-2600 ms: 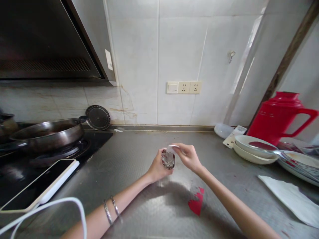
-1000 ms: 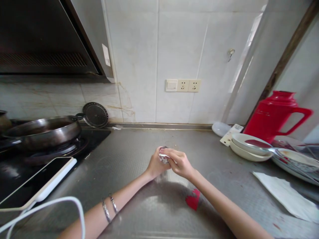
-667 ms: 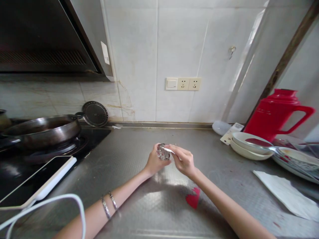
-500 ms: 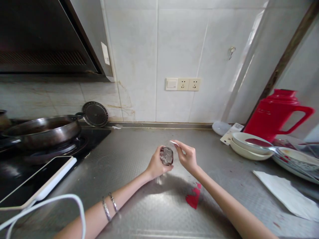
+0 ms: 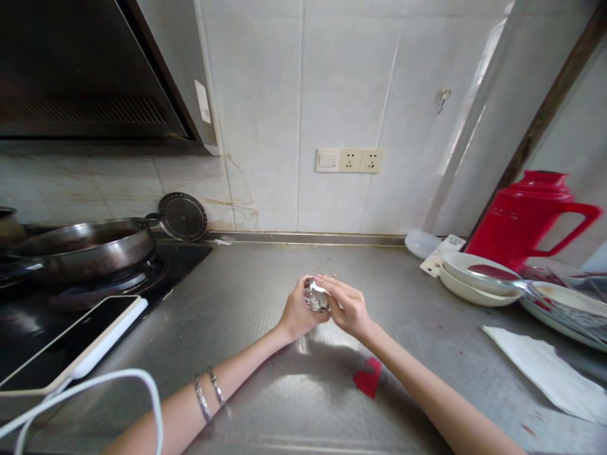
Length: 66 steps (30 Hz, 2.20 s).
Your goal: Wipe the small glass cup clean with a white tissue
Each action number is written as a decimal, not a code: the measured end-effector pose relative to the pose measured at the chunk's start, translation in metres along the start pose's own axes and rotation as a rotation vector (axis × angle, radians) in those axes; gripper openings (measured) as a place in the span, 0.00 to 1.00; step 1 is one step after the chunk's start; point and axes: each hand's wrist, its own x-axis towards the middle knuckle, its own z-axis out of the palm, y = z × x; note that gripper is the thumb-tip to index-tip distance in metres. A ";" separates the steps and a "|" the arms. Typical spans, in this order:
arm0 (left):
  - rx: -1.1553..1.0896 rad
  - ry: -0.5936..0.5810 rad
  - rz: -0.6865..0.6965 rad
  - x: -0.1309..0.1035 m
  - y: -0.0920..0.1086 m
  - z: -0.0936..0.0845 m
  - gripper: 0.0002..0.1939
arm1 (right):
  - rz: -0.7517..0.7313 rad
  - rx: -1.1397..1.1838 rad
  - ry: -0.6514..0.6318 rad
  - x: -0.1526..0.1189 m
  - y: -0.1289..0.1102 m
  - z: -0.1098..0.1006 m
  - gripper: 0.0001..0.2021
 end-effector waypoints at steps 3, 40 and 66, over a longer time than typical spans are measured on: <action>0.020 0.028 0.013 0.001 -0.004 -0.002 0.34 | -0.139 -0.034 -0.046 -0.001 -0.002 0.000 0.21; -0.023 0.056 -0.073 0.007 -0.019 -0.003 0.31 | -0.132 -0.101 -0.041 -0.010 0.009 0.007 0.23; 0.007 -0.027 -0.149 0.010 0.000 -0.014 0.28 | 0.913 0.884 -0.208 0.003 0.020 0.002 0.21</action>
